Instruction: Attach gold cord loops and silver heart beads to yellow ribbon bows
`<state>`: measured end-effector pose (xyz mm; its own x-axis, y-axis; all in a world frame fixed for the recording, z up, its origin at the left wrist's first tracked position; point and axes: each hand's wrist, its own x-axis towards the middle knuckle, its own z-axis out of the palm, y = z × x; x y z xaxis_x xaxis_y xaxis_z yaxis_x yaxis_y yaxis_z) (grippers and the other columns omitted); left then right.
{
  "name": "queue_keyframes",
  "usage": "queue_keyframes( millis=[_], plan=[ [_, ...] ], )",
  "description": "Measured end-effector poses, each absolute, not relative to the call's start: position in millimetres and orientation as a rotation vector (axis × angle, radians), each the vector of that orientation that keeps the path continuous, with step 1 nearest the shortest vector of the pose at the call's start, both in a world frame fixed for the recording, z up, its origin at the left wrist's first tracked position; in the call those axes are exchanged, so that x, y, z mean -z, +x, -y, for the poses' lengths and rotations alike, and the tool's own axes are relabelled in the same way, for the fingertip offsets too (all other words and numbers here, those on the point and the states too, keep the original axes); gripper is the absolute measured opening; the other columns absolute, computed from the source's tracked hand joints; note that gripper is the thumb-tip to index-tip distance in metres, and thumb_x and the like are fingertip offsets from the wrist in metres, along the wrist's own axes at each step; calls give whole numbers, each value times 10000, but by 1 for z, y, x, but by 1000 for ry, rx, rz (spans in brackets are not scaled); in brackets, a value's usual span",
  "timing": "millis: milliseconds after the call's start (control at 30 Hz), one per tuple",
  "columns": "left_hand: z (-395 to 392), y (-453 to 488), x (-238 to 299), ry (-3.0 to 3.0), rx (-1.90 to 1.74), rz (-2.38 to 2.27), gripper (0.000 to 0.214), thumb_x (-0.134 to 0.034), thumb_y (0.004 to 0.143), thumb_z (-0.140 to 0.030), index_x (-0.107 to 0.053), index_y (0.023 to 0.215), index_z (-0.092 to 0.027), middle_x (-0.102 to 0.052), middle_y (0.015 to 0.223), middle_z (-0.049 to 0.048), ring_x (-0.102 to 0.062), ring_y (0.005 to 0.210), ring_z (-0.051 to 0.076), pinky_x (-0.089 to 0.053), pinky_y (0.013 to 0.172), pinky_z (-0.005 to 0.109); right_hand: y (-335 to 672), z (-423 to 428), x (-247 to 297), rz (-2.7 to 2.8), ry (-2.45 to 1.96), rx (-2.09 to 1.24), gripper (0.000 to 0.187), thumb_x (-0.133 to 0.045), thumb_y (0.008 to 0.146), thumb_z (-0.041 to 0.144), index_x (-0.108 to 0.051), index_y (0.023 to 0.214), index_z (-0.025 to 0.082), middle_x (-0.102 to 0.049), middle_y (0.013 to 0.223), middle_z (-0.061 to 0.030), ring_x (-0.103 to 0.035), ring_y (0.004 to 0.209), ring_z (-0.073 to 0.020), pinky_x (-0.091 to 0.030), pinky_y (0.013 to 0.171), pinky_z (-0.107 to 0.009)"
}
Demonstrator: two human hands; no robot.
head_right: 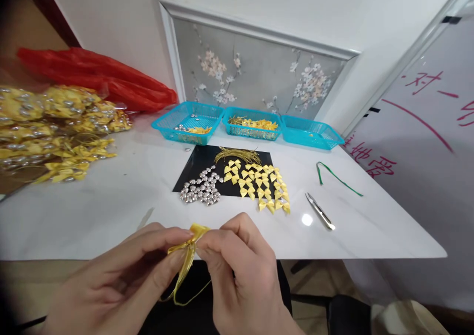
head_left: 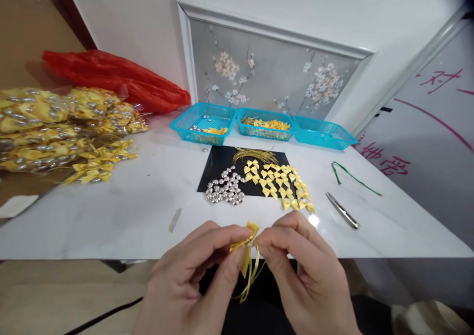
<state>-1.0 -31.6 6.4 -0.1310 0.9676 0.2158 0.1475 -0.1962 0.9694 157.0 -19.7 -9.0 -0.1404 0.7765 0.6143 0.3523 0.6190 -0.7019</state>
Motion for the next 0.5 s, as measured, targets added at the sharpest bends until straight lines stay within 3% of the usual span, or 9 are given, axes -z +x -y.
queue_keyframes(
  millis=[500],
  plan=[
    [34, 4, -1, 1516, -1603, -1278, 290, -645, 816, -83, -788, 876, -327, -732, 754, -26, -681, 659, 150, -529, 569, 202, 153, 20, 13, 1768, -914, -368, 204, -556, 922, 34, -659, 943, 209, -560, 799, -3, -586, 661, -122, -512, 536, -215]
  ],
)
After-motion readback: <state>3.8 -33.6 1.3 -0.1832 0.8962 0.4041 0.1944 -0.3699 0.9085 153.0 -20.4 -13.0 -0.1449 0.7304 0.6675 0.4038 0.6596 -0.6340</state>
